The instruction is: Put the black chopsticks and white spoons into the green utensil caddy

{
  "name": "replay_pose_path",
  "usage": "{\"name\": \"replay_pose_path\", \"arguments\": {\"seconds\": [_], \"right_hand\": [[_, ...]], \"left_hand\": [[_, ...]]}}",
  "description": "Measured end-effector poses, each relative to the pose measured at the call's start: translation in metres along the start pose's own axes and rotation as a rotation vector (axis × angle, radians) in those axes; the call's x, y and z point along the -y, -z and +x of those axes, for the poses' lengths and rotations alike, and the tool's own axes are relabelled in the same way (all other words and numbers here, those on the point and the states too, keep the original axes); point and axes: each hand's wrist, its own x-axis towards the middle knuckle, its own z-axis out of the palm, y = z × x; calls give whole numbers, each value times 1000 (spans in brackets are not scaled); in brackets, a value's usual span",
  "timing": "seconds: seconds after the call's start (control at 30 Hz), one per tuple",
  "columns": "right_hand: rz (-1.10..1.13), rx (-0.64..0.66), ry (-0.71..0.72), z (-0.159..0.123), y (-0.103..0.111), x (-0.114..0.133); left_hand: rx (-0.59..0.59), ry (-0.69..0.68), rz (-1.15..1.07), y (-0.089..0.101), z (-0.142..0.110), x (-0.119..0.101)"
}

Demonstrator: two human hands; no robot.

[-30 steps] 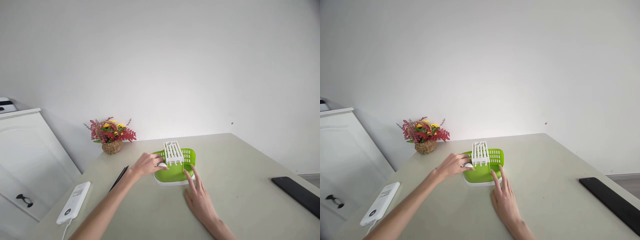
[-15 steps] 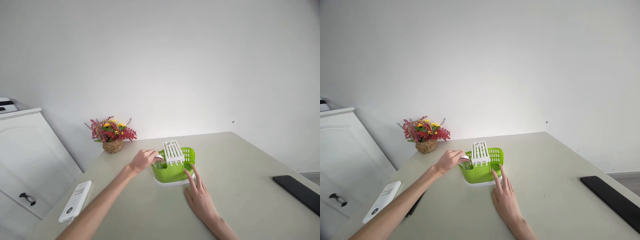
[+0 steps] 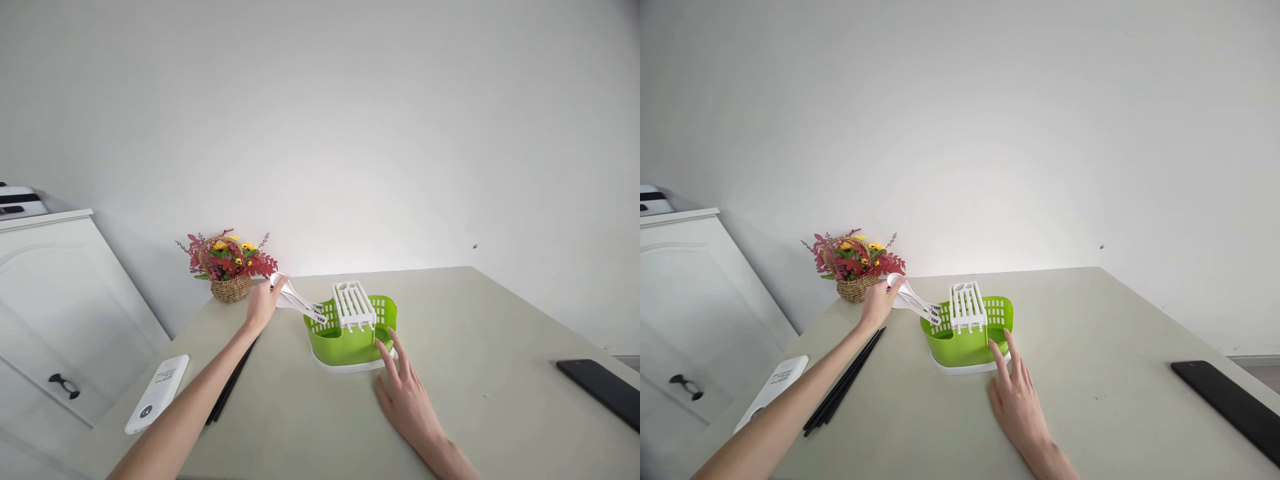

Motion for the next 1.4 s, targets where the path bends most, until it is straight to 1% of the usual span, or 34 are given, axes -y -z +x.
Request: {"name": "replay_pose_path", "arguments": {"seconds": [0.1,0.23,0.33,0.4,0.47,0.57,0.67,0.77,0.9,1.1,1.4], "right_hand": [[-3,1,3,0,0,0],[3,13,-5,-1,0,0],[1,11,-5,-1,1,0],[0,11,-5,-2,1,-1],[2,19,-8,-2,1,-1],[0,38,-14,-2,1,0],[-9,52,-26,-2,1,0],[-15,48,-26,-3,2,1],[-4,44,-22,-3,3,2],[10,50,-27,-2,4,1],[-13,82,-50,-3,5,0]], "left_hand": [[4,157,-60,0,0,16],[69,359,-157,4,-1,46],[145,437,-194,13,-5,72],[240,450,-196,21,-10,87],[362,436,-175,28,-14,98],[560,381,-111,32,-20,106],[726,305,-36,29,-22,105],[827,234,33,21,-24,101],[905,174,94,8,-24,98],[1003,119,119,-8,-24,102],[1023,40,176,-18,-28,102]]}}
